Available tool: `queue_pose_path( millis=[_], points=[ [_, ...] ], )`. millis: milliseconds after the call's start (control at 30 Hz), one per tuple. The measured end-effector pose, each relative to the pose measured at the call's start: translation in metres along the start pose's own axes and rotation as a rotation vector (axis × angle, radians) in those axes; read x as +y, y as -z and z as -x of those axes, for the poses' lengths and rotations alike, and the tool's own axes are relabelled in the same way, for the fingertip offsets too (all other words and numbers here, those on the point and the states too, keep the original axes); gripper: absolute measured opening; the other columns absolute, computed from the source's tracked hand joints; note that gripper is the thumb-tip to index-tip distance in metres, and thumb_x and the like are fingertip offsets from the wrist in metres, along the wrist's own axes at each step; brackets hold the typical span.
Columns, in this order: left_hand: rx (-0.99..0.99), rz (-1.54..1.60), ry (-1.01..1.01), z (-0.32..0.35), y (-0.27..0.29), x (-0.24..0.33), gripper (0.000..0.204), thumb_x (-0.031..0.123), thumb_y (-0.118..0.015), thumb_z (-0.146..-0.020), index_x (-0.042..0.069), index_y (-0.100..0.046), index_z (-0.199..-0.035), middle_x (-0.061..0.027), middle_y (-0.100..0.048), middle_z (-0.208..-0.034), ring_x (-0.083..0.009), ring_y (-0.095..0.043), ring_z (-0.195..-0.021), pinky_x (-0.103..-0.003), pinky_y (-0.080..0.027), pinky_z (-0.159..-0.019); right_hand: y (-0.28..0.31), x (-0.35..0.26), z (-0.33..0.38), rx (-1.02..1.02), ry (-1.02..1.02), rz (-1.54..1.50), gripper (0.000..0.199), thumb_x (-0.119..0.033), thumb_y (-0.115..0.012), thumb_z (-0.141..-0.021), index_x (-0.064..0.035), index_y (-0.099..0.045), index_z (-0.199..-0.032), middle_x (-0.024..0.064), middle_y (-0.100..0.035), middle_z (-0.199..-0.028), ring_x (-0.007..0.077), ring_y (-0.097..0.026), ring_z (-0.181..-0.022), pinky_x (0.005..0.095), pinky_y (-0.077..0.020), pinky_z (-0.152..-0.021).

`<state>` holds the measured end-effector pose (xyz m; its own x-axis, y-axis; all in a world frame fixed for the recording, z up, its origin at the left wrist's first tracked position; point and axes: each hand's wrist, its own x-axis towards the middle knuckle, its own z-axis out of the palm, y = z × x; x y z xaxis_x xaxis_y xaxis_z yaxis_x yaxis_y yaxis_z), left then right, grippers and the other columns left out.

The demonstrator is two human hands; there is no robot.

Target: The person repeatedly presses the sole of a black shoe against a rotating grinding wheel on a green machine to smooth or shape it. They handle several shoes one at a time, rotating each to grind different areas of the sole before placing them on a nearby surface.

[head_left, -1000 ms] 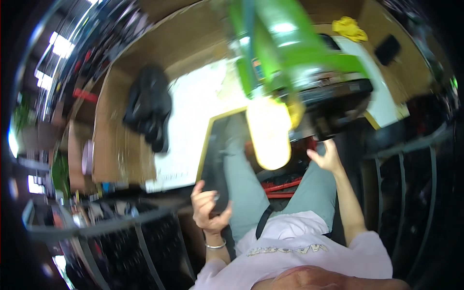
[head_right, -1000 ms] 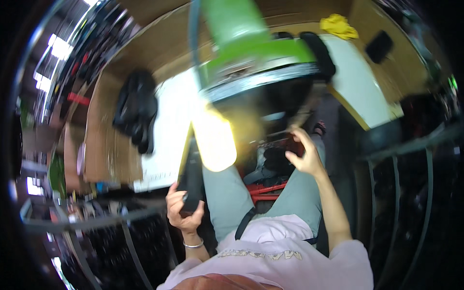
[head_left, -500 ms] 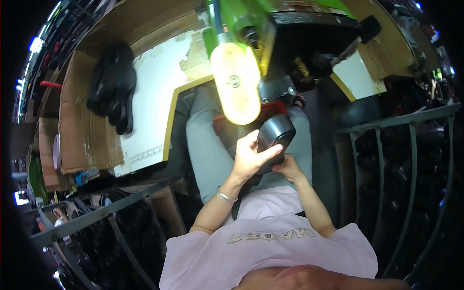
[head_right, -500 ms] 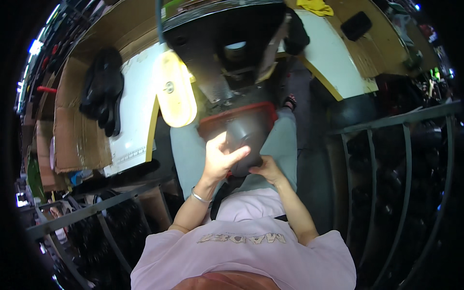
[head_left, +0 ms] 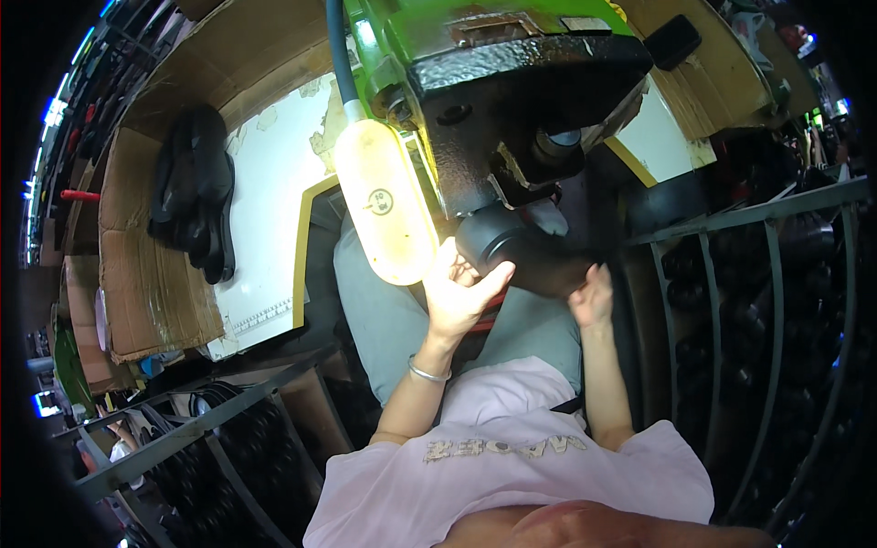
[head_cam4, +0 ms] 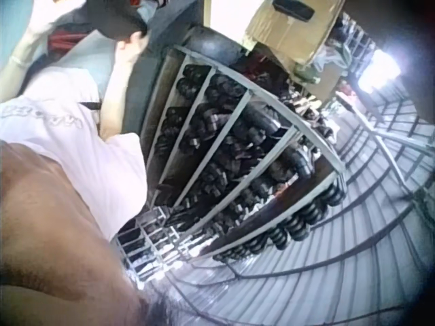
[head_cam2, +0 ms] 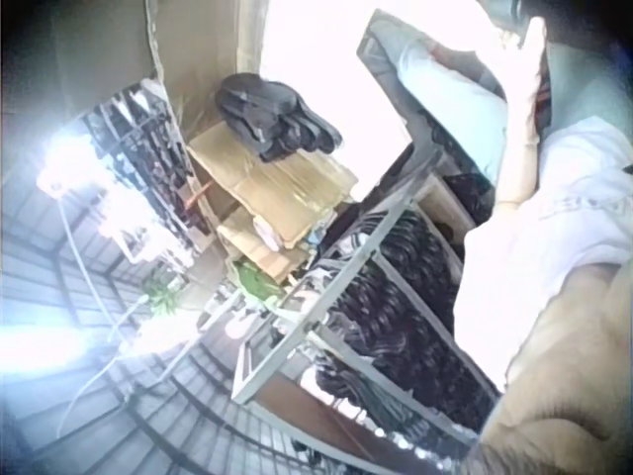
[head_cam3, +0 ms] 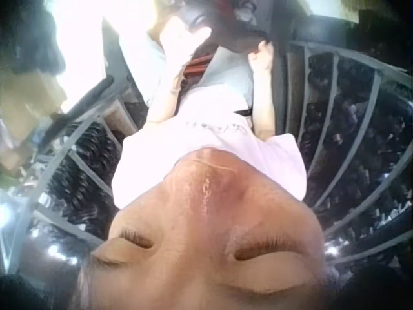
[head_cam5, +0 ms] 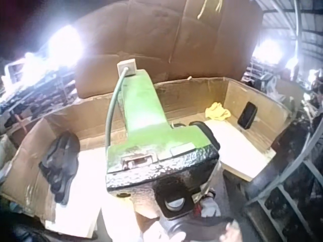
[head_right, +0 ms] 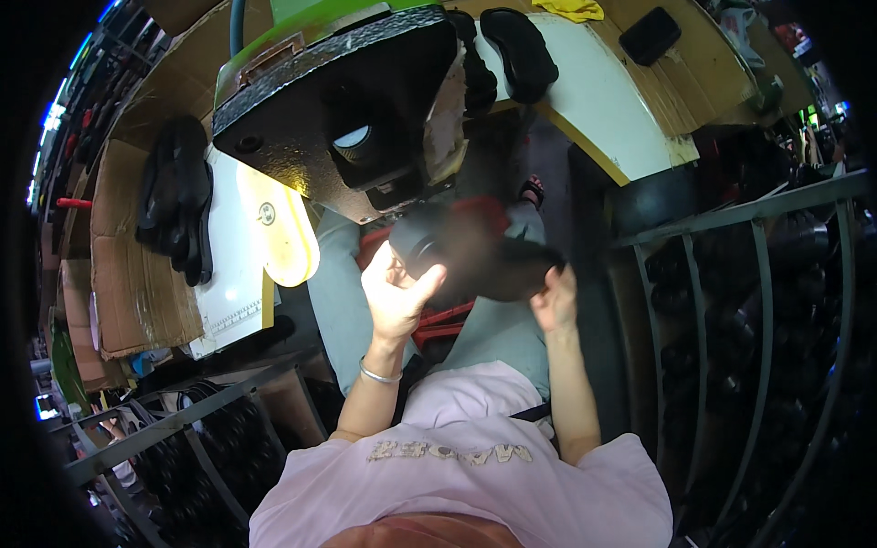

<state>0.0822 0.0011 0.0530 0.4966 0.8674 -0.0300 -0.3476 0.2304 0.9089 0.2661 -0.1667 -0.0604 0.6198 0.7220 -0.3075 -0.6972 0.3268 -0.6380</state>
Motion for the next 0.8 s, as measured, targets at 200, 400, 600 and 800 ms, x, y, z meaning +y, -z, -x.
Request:
queue_pose_path(
  millis=[200,400,600,800],
  points=[
    [-0.038,-0.049,-0.017,-0.002,0.005,0.001,0.038,-0.006,-0.074,-0.076,-0.004,-0.057,-0.110,-0.0059,-0.063,-0.100,-0.0114,-0.060,-0.088,-0.024,-0.051,-0.080,-0.086,-0.099,-0.049,-0.046,0.308,0.447,0.038,-0.013,-0.068,-0.087,-0.0023,-0.052,-0.120,0.0047,-0.062,-0.100,0.0043,-0.059,-0.069,0.0147,-0.0301,-0.036],
    [0.073,-0.033,-0.138,-0.003,0.026,0.018,0.038,-0.002,-0.075,-0.074,-0.002,-0.058,-0.108,-0.0063,-0.064,-0.098,-0.0144,-0.060,-0.089,-0.029,-0.050,-0.083,-0.136,-0.108,-0.073,-0.190,0.306,0.567,0.042,-0.010,-0.071,-0.084,-0.0014,-0.053,-0.122,0.0046,-0.062,-0.100,0.0015,-0.056,-0.066,0.0128,-0.0313,-0.037],
    [0.066,0.101,-0.039,0.014,0.054,0.048,0.043,-0.005,-0.078,-0.071,-0.001,-0.056,-0.108,-0.0079,-0.065,-0.101,-0.0130,-0.062,-0.091,-0.027,-0.051,-0.082,-0.147,-0.081,-0.061,-0.289,0.350,0.516,0.045,-0.002,-0.075,-0.079,-0.0009,-0.053,-0.118,0.0057,-0.063,-0.098,0.0053,-0.056,-0.067,0.0155,-0.0366,-0.041],
    [-0.074,0.128,0.034,0.006,0.039,0.018,0.057,-0.006,-0.078,-0.072,-0.005,-0.052,-0.123,-0.0095,-0.062,-0.113,-0.0152,-0.060,-0.101,-0.029,-0.049,-0.091,-0.138,-0.107,-0.071,-0.152,0.437,0.547,0.038,-0.005,-0.075,-0.080,-0.0008,-0.056,-0.113,0.0033,-0.063,-0.091,0.0044,-0.056,-0.066,0.0148,-0.0361,-0.043]
  ],
)
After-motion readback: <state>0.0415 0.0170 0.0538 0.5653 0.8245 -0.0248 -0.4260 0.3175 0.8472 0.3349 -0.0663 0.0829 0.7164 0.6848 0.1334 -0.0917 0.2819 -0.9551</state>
